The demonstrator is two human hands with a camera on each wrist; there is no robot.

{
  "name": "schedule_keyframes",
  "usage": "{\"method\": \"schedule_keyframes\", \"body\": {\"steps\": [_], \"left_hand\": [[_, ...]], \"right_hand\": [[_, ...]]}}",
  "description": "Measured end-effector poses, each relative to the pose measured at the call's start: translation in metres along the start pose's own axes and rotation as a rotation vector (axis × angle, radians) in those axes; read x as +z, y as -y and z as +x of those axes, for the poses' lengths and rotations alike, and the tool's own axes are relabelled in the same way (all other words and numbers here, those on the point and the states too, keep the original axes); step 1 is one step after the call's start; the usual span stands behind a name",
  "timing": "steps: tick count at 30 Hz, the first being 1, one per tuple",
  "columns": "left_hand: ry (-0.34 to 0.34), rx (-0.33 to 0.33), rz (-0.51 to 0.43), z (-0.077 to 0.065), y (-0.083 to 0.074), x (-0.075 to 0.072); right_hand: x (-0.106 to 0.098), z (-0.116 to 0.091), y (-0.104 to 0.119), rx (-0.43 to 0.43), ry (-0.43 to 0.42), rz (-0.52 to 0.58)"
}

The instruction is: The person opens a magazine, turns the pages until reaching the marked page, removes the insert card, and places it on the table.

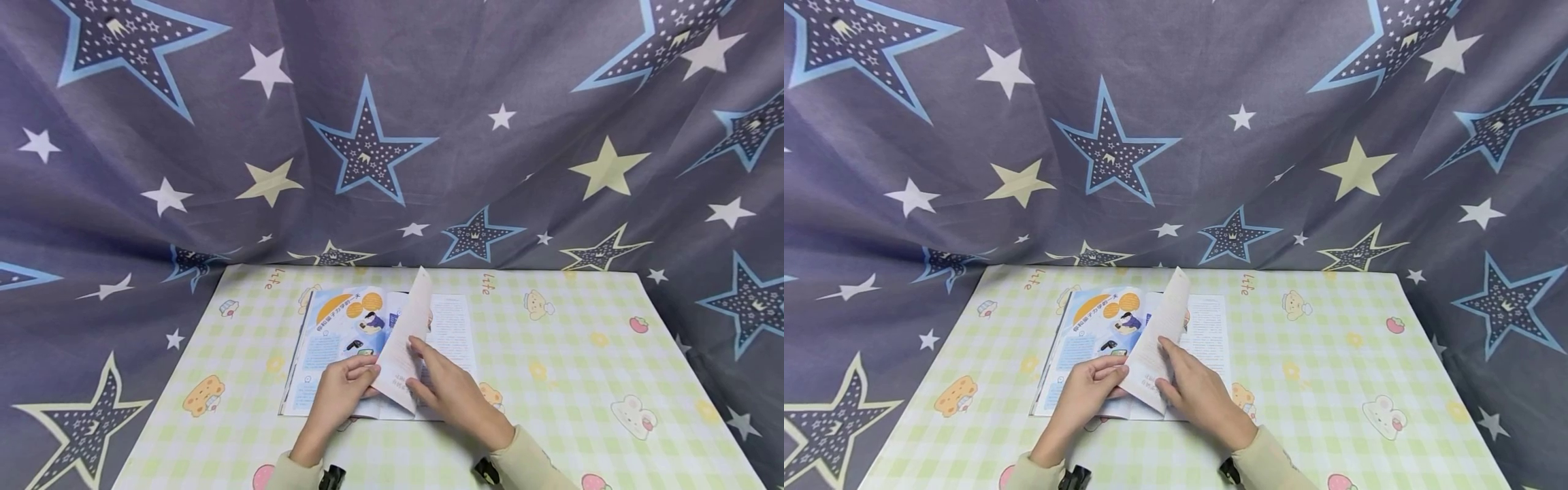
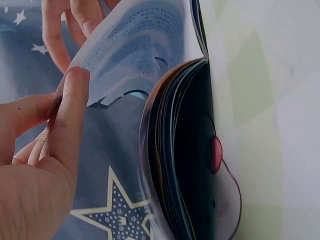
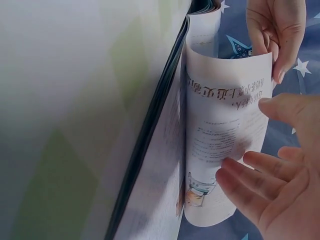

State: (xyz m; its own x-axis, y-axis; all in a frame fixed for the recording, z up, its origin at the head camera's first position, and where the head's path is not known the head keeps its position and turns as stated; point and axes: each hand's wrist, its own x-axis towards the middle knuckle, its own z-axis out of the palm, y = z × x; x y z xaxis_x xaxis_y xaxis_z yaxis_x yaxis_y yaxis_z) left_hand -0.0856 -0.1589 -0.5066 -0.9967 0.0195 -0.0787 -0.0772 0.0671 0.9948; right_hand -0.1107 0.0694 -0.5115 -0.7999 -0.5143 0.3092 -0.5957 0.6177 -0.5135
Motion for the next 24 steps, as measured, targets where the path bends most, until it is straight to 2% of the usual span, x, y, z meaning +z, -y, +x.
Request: {"method": "schedule_keyframes", "body": {"steps": [5,9,13,16,19,24], "left_hand": [[-0.093,-0.033,-0.039,-0.005,0.002,-0.016],[-0.215,-0.074,-0.035,-0.012,0.003,-0.042],[-0.319,-0.140,0.071,-0.022,0.003,-0.074],[-0.378,-0.180,0.183,-0.029,0.004,-0.093],[-0.425,-0.198,0.268,-0.035,0.006,-0.104],[-0.488,-0.224,0.353,-0.040,0.007,-0.111]], "right_hand": [[0.001,0.000,0.001,0.034,0.028,0.004],[0.004,-0.003,0.001,0.051,0.142,-0.034],[0.010,-0.006,-0.001,-0.012,0.310,-0.134],[0.014,-0.007,0.000,-0.068,0.385,-0.195],[0.016,-0.006,0.004,-0.096,0.403,-0.237],[0.019,-0.003,0.008,-0.145,0.382,-0.287]]}}
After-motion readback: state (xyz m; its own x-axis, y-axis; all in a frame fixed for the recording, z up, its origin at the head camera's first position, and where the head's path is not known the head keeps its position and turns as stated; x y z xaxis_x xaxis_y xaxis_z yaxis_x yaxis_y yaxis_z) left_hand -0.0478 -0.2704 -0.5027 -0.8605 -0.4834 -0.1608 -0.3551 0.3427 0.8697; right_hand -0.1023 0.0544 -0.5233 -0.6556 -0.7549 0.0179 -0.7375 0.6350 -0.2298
